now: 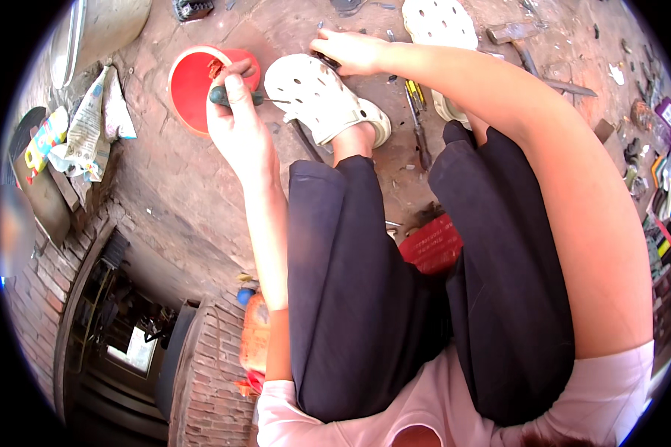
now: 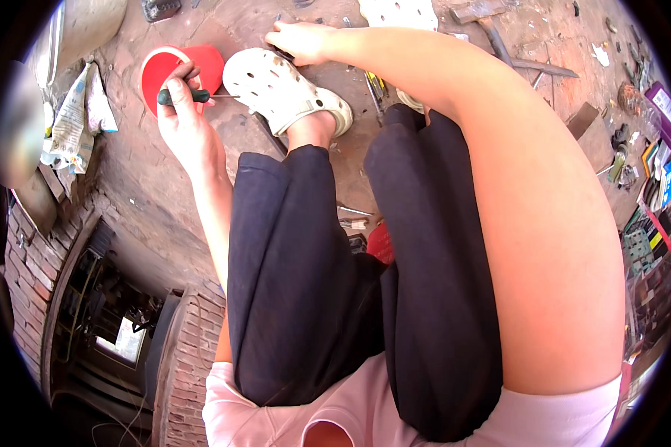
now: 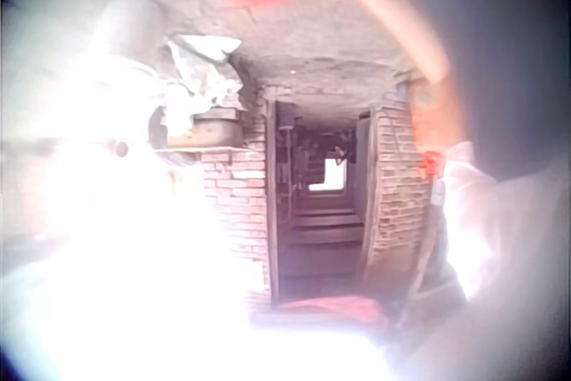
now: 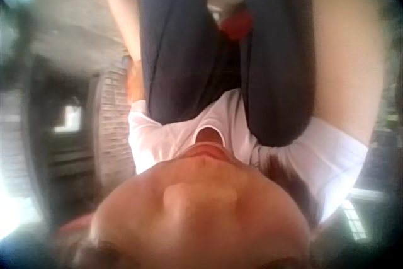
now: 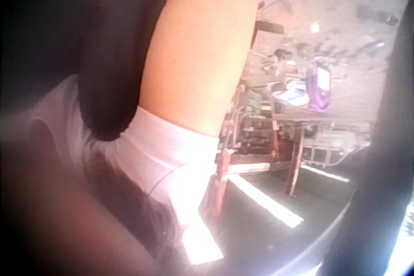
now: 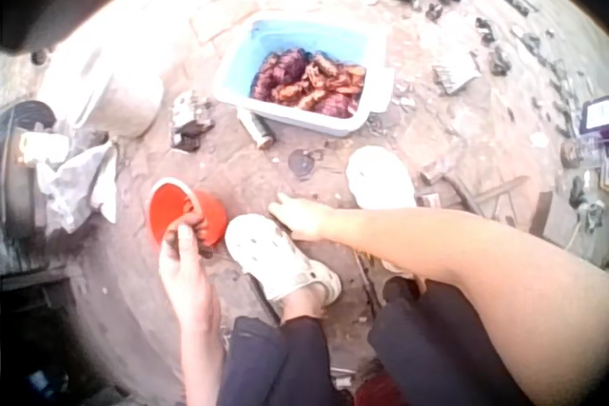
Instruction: The person sits on a low stool and uses a hammer and screwdriver to work on a small circular electrical component. They repeatedly strike the component with the hammer, then use the screwdriver to pry or adjust parts, and place the component into a red bowl.
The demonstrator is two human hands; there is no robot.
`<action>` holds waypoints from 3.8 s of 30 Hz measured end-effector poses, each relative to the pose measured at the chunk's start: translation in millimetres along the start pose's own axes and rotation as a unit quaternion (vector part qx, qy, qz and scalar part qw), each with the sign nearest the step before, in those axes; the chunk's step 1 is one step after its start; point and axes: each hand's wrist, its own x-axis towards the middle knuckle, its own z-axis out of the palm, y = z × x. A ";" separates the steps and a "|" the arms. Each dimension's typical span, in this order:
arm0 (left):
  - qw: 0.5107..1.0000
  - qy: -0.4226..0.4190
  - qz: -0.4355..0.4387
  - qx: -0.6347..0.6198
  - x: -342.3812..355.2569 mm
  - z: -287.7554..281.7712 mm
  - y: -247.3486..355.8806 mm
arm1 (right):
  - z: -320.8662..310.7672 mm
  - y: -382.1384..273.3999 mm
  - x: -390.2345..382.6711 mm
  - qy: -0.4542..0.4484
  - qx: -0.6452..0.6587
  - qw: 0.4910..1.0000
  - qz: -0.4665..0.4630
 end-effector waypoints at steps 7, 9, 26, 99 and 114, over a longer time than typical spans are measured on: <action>0.995 -0.100 0.007 0.018 5.1 15.2 -12.6 | -8.2 14.2 -15.0 0.065 0.025 0.997 -0.016; 0.988 -0.149 0.024 0.011 13.5 19.7 -17.4 | -23.3 20.4 -21.8 0.062 0.028 0.997 -0.043; 0.892 -0.333 -0.009 0.306 56.0 61.7 -47.1 | -86.9 103.0 -295.9 0.335 0.018 0.879 0.339; 0.900 -0.190 0.061 0.388 28.1 65.2 -69.5 | -107.5 -0.8 -128.6 0.073 0.243 0.955 0.153; 0.903 -0.230 0.025 0.361 31.7 49.7 -83.7 | -129.3 -32.9 -138.9 0.080 0.343 0.927 0.128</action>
